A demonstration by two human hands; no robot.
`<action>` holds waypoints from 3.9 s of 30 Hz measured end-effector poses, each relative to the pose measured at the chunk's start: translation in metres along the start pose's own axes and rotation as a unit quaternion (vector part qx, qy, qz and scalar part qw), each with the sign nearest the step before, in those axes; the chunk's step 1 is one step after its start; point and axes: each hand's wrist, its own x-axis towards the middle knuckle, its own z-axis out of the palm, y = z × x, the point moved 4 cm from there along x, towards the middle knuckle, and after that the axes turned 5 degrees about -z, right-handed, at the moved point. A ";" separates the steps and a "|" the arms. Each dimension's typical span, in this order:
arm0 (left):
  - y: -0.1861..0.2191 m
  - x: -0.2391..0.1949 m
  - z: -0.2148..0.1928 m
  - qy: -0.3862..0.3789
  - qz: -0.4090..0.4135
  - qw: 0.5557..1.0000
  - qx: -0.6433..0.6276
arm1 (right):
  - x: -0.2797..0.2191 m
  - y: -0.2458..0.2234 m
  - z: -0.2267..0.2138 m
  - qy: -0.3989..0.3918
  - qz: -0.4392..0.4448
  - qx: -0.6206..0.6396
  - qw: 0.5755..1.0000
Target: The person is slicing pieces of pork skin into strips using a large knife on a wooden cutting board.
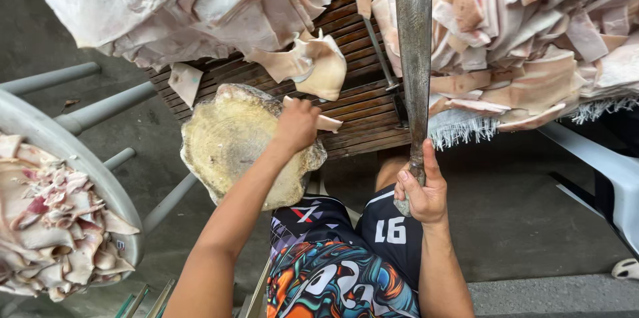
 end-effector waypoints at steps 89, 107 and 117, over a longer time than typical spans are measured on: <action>-0.127 -0.345 0.192 0.060 -0.212 0.772 -0.597 | -0.227 0.122 0.161 -0.283 -0.401 -0.219 0.844; -0.144 -0.335 0.175 0.161 -0.137 0.858 -0.467 | -0.164 0.225 0.136 -0.153 -0.089 -0.443 0.879; -0.115 -0.346 0.151 0.107 -0.189 0.904 -0.368 | -0.191 0.236 0.169 -0.207 -0.225 -0.496 0.813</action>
